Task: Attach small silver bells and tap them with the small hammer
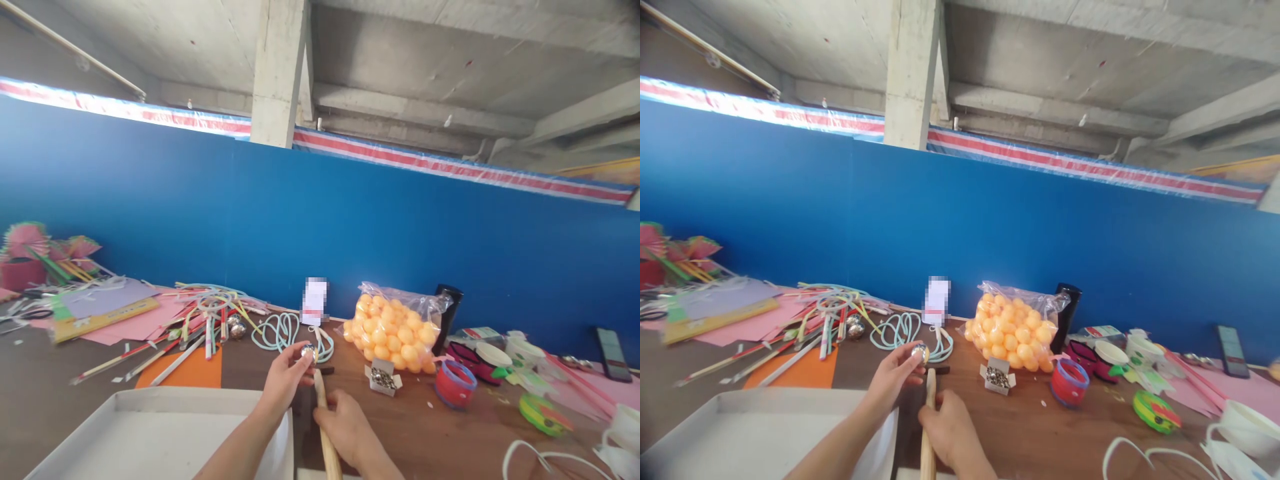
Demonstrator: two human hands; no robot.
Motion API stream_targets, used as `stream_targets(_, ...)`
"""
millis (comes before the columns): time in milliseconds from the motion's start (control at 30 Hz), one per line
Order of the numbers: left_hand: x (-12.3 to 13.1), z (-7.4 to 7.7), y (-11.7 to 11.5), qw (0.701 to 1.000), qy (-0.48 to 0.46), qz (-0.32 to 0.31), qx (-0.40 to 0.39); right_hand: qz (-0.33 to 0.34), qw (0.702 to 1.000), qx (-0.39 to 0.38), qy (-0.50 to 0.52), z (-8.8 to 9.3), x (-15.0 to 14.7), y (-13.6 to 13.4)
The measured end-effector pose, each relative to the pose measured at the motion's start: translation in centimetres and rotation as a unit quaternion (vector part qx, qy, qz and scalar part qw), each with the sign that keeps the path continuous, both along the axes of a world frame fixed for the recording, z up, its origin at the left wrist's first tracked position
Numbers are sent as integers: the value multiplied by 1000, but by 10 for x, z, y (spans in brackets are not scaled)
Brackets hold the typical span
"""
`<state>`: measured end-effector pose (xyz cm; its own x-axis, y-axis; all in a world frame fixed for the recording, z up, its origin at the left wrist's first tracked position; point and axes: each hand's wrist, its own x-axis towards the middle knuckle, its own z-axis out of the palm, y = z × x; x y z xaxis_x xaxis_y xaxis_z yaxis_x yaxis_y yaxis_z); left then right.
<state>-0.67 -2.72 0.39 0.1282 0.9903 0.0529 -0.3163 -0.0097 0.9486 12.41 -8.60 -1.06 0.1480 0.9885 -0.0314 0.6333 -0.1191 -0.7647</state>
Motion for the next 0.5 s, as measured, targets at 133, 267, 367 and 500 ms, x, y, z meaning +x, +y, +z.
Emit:
stream_targets(133, -2, -2, 2, 1000, -8, 18, 6, -8, 995, -42, 93, 2, -2, 2)
stream_targets(267, -6, -5, 7, 999, -19, 35, 21, -16, 970, -47, 240, -4, -4, 4)
stream_targets(367, -8, -6, 11, 998, -26, 60, 16, -17, 962, 14, 271, -4, -3, 5)
stream_targets(500, -9, -8, 16, 995, -23, 95, -9, -17, 962, 72, 263, 7, -1, 2)
